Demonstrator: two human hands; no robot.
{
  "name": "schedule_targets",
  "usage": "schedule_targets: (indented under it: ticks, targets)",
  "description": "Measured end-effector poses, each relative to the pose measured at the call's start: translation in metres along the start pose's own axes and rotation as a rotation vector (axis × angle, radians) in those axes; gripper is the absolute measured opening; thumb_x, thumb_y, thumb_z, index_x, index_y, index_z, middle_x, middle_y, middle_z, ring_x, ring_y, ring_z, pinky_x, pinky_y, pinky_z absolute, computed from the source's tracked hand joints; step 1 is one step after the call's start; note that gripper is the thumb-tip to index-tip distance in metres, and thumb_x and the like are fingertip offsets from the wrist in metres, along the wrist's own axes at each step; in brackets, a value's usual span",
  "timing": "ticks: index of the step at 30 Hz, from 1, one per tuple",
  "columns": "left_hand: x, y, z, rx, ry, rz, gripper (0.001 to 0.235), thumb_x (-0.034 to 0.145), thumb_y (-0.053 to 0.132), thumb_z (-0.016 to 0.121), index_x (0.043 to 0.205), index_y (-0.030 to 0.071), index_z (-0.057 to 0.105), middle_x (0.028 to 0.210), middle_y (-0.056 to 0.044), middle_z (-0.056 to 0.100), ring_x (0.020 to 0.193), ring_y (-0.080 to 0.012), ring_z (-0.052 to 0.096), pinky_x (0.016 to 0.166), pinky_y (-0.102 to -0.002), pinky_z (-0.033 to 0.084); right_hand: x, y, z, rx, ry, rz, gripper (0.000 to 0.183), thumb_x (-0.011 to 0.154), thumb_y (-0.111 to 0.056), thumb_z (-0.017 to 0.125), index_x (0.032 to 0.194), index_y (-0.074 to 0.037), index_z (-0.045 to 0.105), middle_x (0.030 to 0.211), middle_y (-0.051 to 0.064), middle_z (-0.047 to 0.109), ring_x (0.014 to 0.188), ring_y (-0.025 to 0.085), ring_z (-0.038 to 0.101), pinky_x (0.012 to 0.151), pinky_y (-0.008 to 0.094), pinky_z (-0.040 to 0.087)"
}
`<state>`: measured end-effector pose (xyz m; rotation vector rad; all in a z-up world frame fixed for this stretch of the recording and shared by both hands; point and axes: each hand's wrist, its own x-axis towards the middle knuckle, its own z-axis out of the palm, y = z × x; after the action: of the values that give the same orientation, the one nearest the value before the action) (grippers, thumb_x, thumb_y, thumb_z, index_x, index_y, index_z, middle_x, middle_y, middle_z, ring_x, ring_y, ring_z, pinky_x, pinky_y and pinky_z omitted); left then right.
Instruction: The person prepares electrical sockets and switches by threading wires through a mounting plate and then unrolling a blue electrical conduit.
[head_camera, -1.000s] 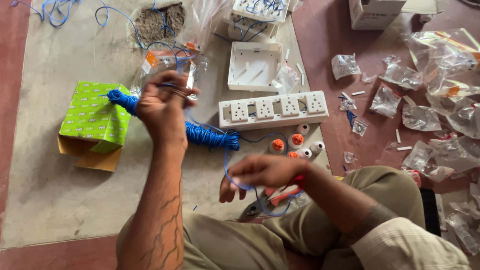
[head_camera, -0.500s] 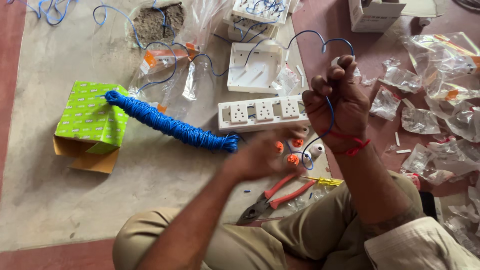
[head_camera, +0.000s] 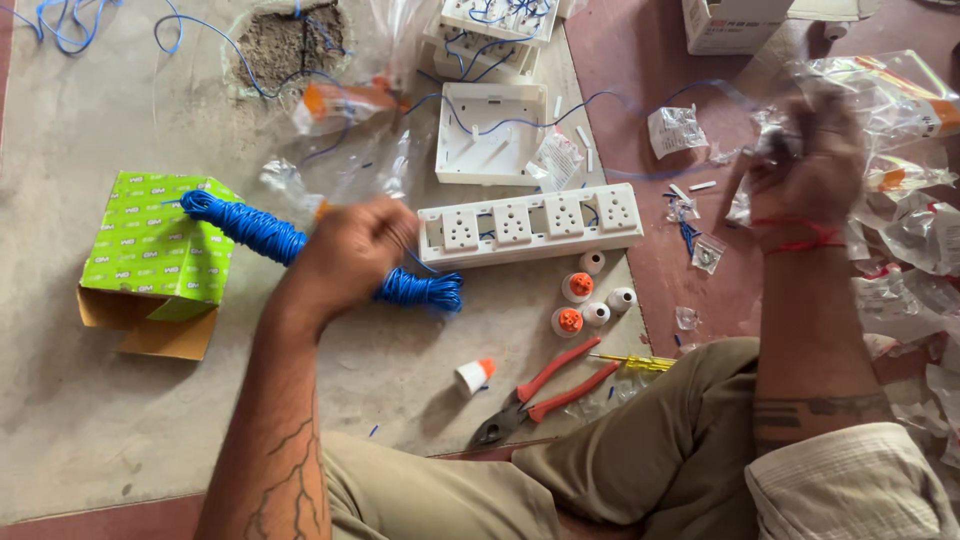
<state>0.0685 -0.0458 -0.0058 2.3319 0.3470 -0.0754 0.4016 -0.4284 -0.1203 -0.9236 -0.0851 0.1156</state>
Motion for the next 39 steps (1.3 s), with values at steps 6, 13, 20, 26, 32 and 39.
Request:
schedule_targets:
  ticks: [6, 13, 20, 26, 32, 39]
  targets:
    - [0.001, 0.017, 0.022, -1.046, 0.378, 0.052, 0.027, 0.106, 0.037, 0.055, 0.102, 0.011, 0.059, 0.091, -0.007, 0.072, 0.078, -0.0175, 0.070, 0.073, -0.032, 0.060, -0.048, 0.028, 0.085, -0.908, -0.258, 0.308, 0.026, 0.100, -0.016, 0.069, 0.125, -0.008, 0.070, 0.099, 0.002, 0.075, 0.079, 0.010, 0.068, 0.063, 0.027, 0.055]
    - [0.010, 0.043, 0.060, -1.301, 0.188, 0.286, 0.027, 0.109, 0.037, 0.055, 0.104, 0.010, 0.056, 0.095, -0.014, 0.073, 0.088, -0.0231, 0.073, 0.084, -0.037, 0.061, -0.184, 0.064, 0.174, -1.026, -1.232, 0.285, 0.039, 0.080, -0.024, 0.086, 0.113, -0.010, 0.073, 0.096, 0.004, 0.073, 0.077, 0.013, 0.067, 0.069, 0.031, 0.058]
    - [0.011, -0.014, 0.029, 0.007, 0.067, 0.162, 0.026, 0.097, 0.015, 0.065, 0.122, 0.015, 0.071, 0.112, -0.008, 0.077, 0.105, -0.0255, 0.074, 0.091, -0.044, 0.058, -0.180, 0.072, 0.172, -0.777, -1.210, 0.428, 0.032, 0.100, -0.035, 0.068, 0.110, -0.005, 0.075, 0.094, 0.002, 0.078, 0.087, 0.009, 0.070, 0.079, 0.027, 0.059]
    - [0.021, -0.088, 0.061, 0.629, -0.119, -0.280, 0.088, 0.057, 0.010, 0.090, 0.138, 0.025, 0.057, 0.139, -0.003, 0.059, 0.137, -0.0278, 0.047, 0.109, -0.058, 0.026, -0.135, 0.065, 0.131, -0.794, -0.925, 0.648, 0.037, 0.102, -0.037, 0.057, 0.108, -0.004, 0.075, 0.093, 0.003, 0.077, 0.082, 0.010, 0.069, 0.067, 0.027, 0.054]
    - [0.029, -0.118, 0.066, 0.689, -0.050, -0.218, 0.039, 0.073, 0.014, 0.079, 0.111, 0.025, 0.077, 0.117, -0.004, 0.075, 0.120, -0.0237, 0.067, 0.108, -0.044, 0.043, -0.127, 0.068, 0.118, -0.793, -0.797, 0.732, 0.040, 0.103, -0.038, 0.055, 0.103, -0.002, 0.073, 0.092, 0.003, 0.078, 0.082, 0.010, 0.070, 0.066, 0.027, 0.054]
    - [0.016, -0.074, 0.014, 0.384, 0.019, -0.187, 0.056, 0.051, 0.027, 0.092, 0.105, 0.020, 0.079, 0.103, -0.011, 0.077, 0.099, -0.0304, 0.071, 0.096, -0.042, 0.049, -0.070, 0.057, 0.086, -0.797, -0.208, 0.549, 0.023, 0.104, -0.022, 0.058, 0.105, -0.002, 0.069, 0.093, 0.014, 0.076, 0.066, 0.018, 0.069, 0.053, 0.032, 0.053]
